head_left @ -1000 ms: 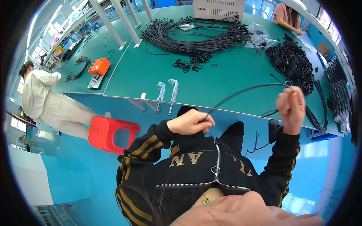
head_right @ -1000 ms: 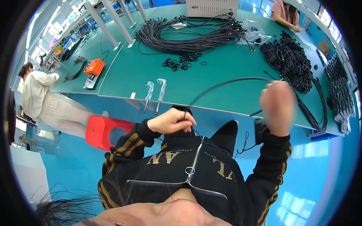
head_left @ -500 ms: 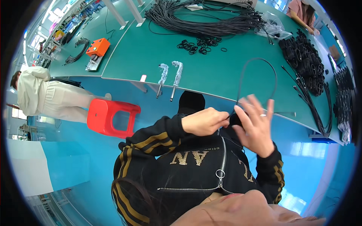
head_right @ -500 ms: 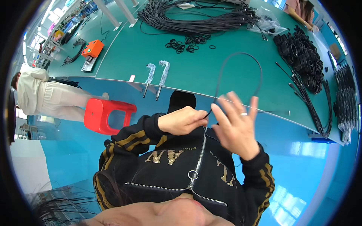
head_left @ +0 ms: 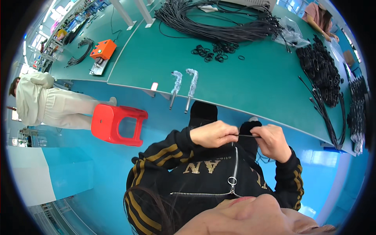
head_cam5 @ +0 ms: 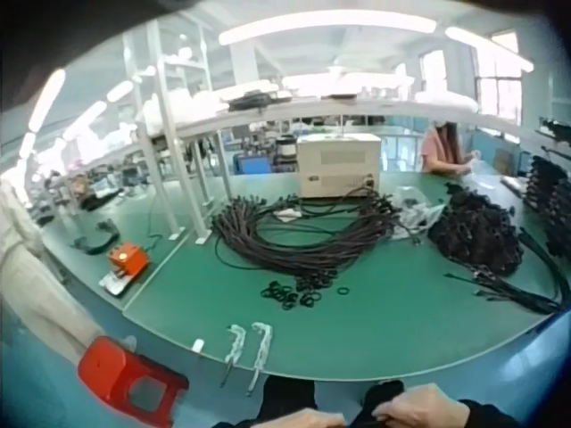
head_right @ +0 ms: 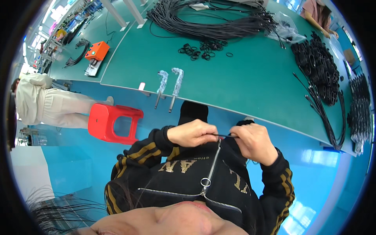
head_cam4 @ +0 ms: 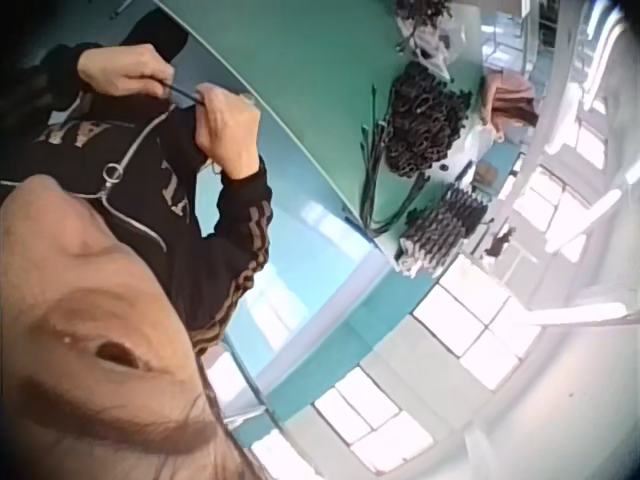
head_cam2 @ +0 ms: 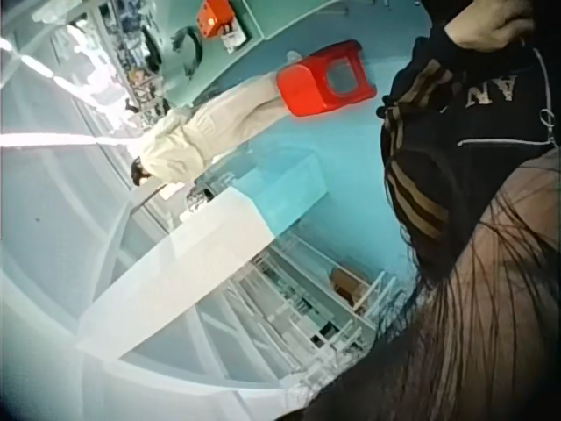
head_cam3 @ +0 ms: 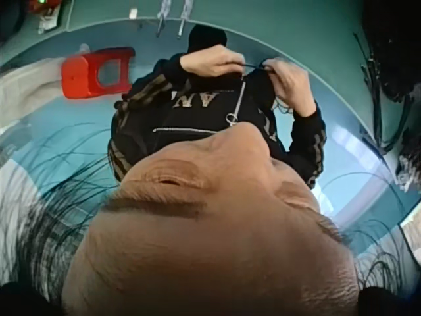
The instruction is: Coiling and securing black electrical cables at a manual assembly station.
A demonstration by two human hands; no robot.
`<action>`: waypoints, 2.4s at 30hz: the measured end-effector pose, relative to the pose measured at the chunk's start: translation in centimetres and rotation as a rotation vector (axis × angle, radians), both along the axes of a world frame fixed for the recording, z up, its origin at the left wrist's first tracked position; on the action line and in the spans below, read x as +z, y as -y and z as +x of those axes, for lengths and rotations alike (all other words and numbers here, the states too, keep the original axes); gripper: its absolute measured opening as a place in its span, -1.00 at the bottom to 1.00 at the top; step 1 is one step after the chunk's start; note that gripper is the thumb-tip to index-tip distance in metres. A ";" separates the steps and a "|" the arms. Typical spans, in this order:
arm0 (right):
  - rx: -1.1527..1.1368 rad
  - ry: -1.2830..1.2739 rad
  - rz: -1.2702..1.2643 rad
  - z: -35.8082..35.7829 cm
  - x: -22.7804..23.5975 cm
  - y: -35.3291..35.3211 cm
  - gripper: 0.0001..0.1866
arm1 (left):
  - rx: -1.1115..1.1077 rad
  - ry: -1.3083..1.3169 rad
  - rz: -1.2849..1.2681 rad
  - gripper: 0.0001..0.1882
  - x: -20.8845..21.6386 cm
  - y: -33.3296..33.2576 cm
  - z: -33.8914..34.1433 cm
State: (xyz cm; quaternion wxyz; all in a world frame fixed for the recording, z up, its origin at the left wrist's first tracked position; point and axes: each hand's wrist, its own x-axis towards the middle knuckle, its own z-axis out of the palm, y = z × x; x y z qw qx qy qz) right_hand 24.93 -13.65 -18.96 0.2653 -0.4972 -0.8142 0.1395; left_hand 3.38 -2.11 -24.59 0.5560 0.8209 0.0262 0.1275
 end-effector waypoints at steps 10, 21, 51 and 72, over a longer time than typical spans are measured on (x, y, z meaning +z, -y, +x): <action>-0.285 0.009 -0.173 0.1 -5.2 -2.8 -0.74 | 0.021 -0.183 -0.384 -0.69 -11.2 1.5 -2.5; -0.179 0.203 -0.210 4.4 -9.8 -4.5 -0.70 | 0.100 -0.505 -0.315 -0.69 -19.1 -1.0 3.0; -0.383 -0.370 0.022 9.0 0.7 -6.7 -0.66 | 0.160 -0.473 0.020 -0.77 -19.1 0.4 4.9; -0.346 -0.457 0.255 1.4 5.9 -5.5 -0.62 | 0.357 -0.309 0.023 -0.69 -17.4 4.4 -1.2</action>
